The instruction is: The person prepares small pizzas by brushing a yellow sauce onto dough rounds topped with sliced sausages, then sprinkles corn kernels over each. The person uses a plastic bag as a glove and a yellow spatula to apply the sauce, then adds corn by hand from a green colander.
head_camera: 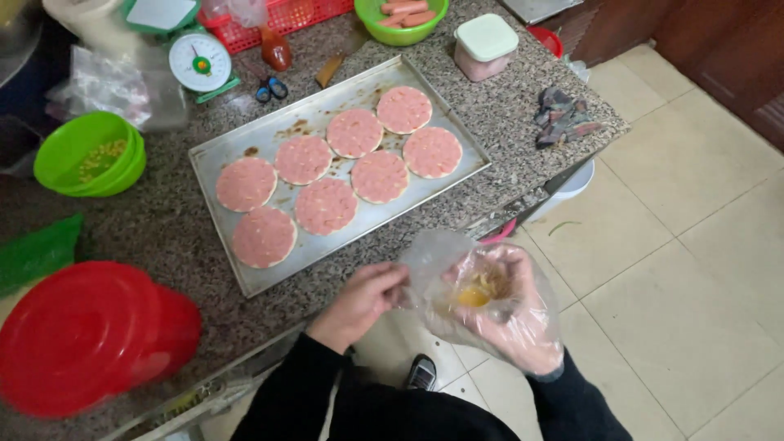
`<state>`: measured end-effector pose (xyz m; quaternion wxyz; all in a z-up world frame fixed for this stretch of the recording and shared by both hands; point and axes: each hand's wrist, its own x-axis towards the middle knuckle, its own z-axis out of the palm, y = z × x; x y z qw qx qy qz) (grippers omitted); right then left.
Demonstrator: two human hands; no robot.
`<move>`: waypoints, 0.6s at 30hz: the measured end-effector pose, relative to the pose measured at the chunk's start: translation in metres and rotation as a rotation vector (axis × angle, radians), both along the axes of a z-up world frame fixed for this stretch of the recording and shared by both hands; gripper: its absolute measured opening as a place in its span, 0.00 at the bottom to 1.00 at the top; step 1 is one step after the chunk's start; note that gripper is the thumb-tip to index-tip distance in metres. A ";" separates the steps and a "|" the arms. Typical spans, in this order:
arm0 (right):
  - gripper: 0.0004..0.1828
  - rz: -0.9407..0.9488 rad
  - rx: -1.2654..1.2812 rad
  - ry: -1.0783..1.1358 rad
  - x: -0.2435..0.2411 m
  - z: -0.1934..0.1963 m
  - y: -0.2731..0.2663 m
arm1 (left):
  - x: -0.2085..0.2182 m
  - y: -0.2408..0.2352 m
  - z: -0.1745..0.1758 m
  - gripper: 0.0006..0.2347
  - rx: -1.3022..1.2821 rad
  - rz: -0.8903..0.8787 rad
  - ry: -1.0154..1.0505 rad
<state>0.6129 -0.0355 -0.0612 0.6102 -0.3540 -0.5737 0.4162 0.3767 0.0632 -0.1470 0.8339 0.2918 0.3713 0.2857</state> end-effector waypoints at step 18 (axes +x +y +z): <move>0.32 -0.029 -0.246 -0.069 0.095 0.031 0.115 | 0.089 0.089 0.146 0.05 0.496 0.409 -0.561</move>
